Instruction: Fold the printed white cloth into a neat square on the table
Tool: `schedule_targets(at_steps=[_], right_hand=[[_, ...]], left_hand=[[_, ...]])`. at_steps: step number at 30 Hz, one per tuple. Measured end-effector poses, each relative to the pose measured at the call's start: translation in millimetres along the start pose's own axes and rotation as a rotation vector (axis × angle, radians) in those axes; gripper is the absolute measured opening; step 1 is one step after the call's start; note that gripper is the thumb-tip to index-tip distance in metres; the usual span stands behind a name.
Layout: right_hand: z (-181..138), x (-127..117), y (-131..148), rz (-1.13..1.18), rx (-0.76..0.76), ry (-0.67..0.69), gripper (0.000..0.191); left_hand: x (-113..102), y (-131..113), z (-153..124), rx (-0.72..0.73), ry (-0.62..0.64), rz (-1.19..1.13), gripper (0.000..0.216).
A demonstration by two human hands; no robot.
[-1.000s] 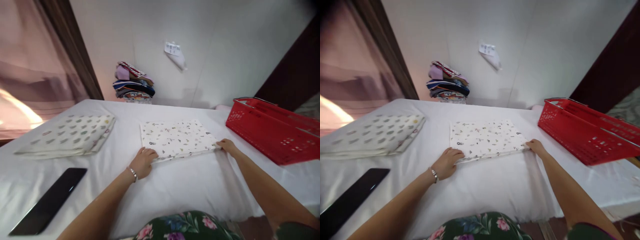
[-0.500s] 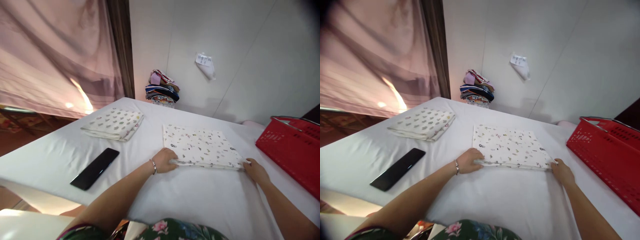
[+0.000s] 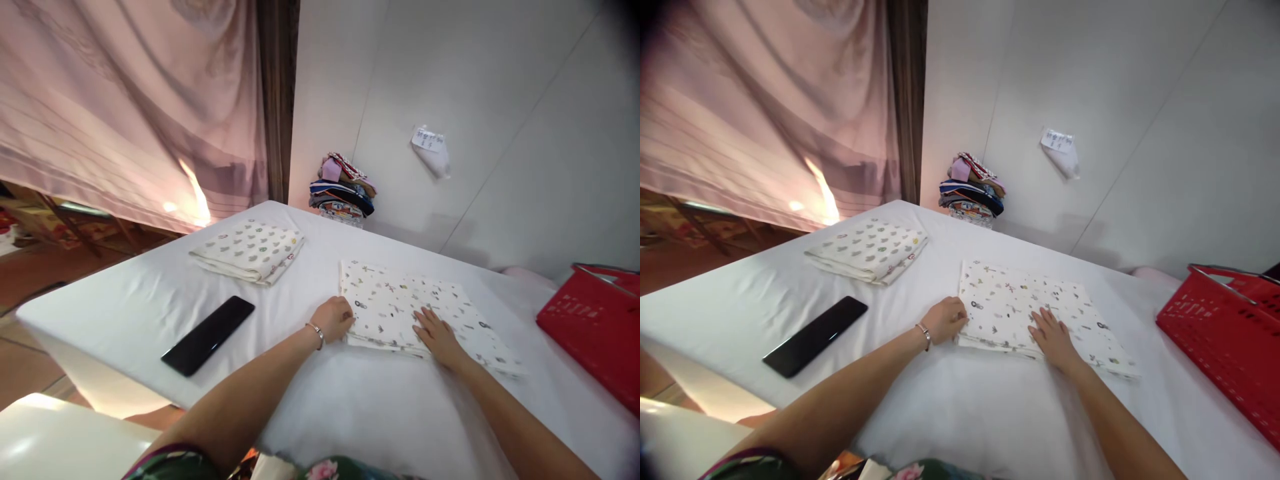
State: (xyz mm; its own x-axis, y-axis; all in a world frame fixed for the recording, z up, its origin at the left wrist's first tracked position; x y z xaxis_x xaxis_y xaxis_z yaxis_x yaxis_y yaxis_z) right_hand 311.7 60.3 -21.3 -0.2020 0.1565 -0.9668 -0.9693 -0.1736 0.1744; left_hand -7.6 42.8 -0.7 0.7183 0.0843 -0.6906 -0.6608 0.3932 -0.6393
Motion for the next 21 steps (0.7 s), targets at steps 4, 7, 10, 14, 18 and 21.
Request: schedule_targets(at_steps=[4,7,10,14,18,21], right_hand=[[-0.7,9.4,-2.7,-0.005,0.031,0.090,0.057],[4.7,4.9,-4.0,0.037,0.033,0.046,0.058],[13.8,0.7,5.6,0.062,0.027,-0.007,0.057],[20.7,4.6,29.7,0.070,-0.014,0.032,0.058],[18.3,13.5,44.3,0.014,-0.059,0.058,0.056],[15.9,18.0,44.3,-0.007,-0.077,0.031,0.054]], left_hand=[[-2.0,3.6,0.9,-0.011,0.017,-0.048,0.010],[-2.8,6.3,2.0,-0.027,-0.001,-0.082,0.012],[-7.2,11.8,9.8,-0.153,-0.057,-0.109,0.012],[-18.6,24.5,41.5,-0.302,-0.130,-0.075,0.015],[-24.1,43.1,89.6,-0.401,-0.162,-0.039,0.018],[-21.2,55.1,121.8,-0.476,-0.168,0.000,0.020]])
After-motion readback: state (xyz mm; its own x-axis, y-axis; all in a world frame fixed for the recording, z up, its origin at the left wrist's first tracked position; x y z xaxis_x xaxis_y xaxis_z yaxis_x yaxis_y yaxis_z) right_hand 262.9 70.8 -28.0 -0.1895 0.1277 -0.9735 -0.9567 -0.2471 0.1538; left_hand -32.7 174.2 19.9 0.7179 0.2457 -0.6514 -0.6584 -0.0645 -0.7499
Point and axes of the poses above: each hand's wrist, its own z-axis towards the middle knuckle, its own x-axis out of the palm, y = z × x, the point moved 2 cm from there along z, towards the middle knuckle, and after that the axes turned 8 degrees about -y, right-handed, at the moved point
